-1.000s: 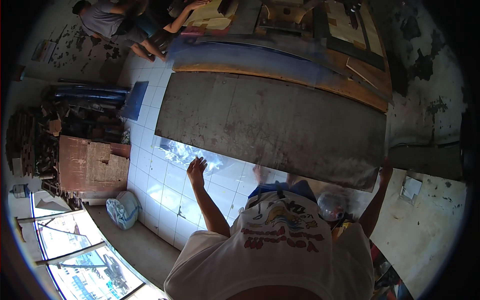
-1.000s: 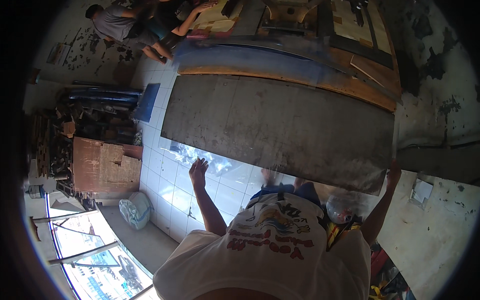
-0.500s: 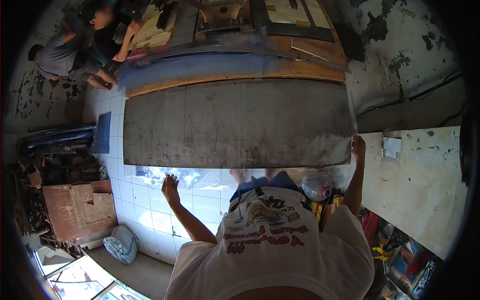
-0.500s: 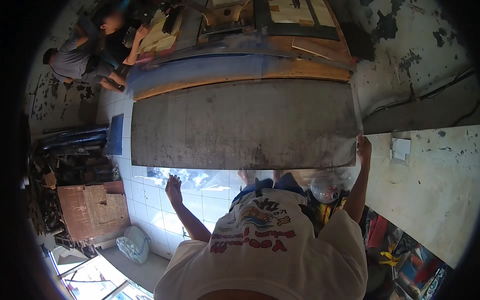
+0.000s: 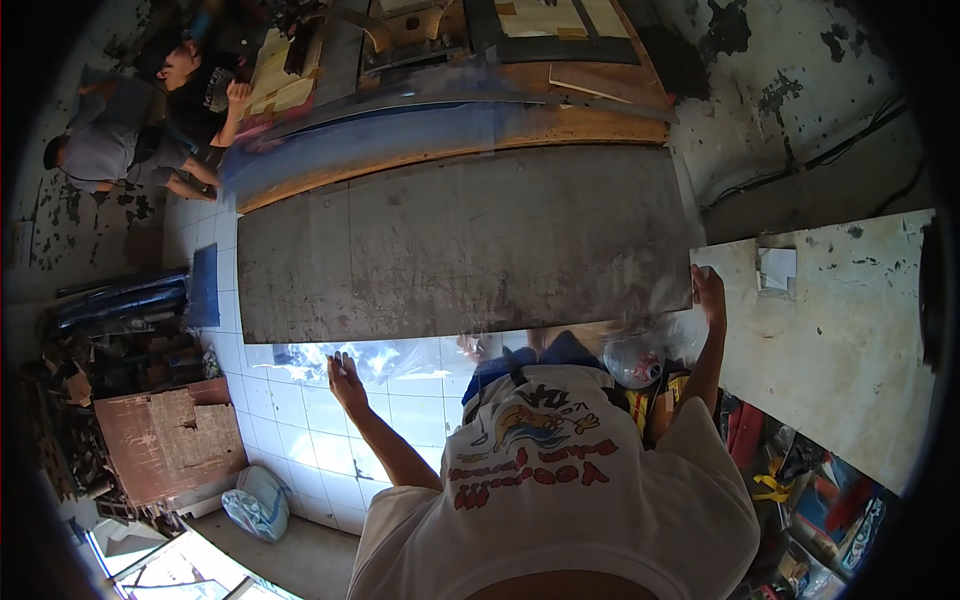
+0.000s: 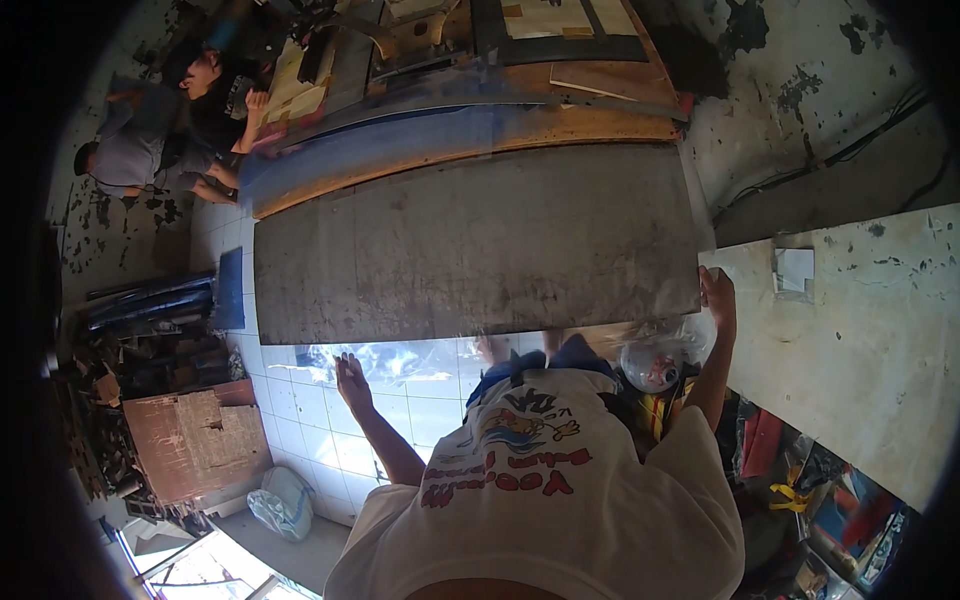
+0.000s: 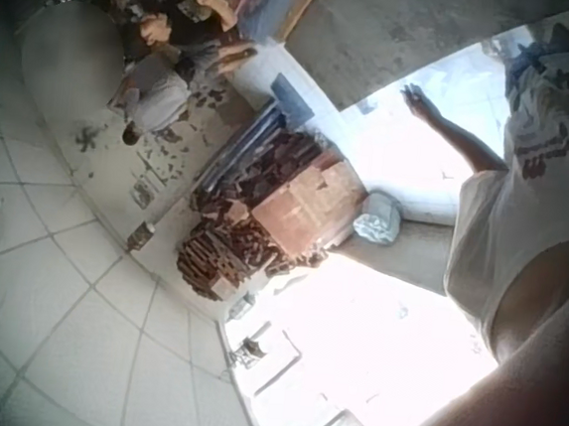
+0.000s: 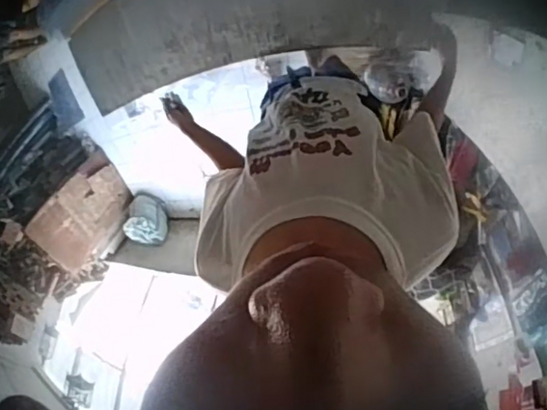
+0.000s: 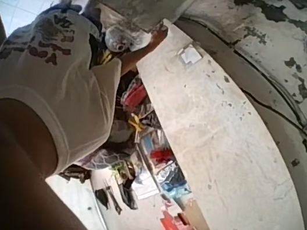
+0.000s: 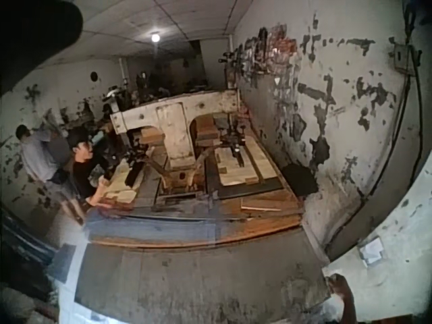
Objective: The person spreads, aligns, and smooths plastic sheets over a table by hand.
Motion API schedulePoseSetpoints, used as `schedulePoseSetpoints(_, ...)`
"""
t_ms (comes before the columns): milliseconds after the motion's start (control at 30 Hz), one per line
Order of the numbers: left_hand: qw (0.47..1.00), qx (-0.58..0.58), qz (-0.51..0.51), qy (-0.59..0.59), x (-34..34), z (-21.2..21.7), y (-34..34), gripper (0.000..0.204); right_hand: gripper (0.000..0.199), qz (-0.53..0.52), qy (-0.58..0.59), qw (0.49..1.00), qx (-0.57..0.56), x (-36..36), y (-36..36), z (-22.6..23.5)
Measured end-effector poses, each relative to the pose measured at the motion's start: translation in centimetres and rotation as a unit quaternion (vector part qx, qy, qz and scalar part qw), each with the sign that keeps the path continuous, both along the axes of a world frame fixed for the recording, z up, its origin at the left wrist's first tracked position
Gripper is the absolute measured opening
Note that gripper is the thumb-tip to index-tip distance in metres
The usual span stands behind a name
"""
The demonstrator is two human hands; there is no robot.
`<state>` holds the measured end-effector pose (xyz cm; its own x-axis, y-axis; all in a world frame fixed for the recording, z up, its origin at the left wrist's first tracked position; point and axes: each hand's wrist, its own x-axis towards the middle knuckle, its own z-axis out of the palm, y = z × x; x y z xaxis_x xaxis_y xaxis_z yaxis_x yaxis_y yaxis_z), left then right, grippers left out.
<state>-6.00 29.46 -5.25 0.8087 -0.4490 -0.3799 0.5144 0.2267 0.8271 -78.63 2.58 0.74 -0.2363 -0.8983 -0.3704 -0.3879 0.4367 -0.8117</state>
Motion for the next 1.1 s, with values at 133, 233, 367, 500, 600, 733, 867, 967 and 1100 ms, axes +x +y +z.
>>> schedulePoseSetpoints(133, 0.999, -0.002, -0.040, -0.023, -0.5, 0.2, -0.9, 0.053, 0.036, -0.028, -0.013, 1.000, -0.001, 1.2, 0.5, 2.5)
schedulePoseSetpoints(233, 0.998, 0.003, -0.046, -0.038, -0.4, 0.0, -1.4, 0.055, 0.036, 0.030, 0.062, 0.997, 0.040, 0.0, 0.1, 2.0)
schedulePoseSetpoints(367, 0.998, -0.019, -0.019, -0.059, -1.1, 0.7, -1.8, 0.056, 0.034, -0.012, -0.024, 0.999, 0.045, -0.1, 1.6, 2.7)
schedulePoseSetpoints(500, 0.996, -0.045, -0.027, -0.067, -0.6, 0.4, -1.7, 0.057, 0.027, 0.031, -0.027, 0.997, 0.058, -1.3, 3.3, 3.1)
schedulePoseSetpoints(600, 0.995, -0.025, -0.027, -0.089, -0.6, 0.9, -2.0, 0.060, 0.027, 0.043, 0.030, 0.998, 0.039, -1.2, 3.7, 3.0)
schedulePoseSetpoints(733, 0.995, 0.063, -0.020, -0.077, -1.9, 2.9, -3.6, 0.063, 0.037, -0.023, 0.004, 0.998, 0.057, -1.1, 4.7, 2.2)
schedulePoseSetpoints(867, 0.987, 0.120, -0.065, -0.085, 1.6, 0.9, -1.3, 0.066, 0.043, 0.069, 0.096, 0.985, 0.124, -0.6, 4.1, 2.1)
schedulePoseSetpoints(967, 0.978, 0.155, -0.053, -0.129, 1.3, 0.4, -1.9, 0.067, 0.041, 0.043, -0.026, 0.995, 0.081, -1.9, 5.5, 1.8)
schedulePoseSetpoints(1100, 0.996, -0.040, 0.051, 0.060, -0.2, 0.2, -3.0, 0.055, 0.051, -0.016, -0.041, 0.983, 0.179, -0.3, 8.5, 0.9)
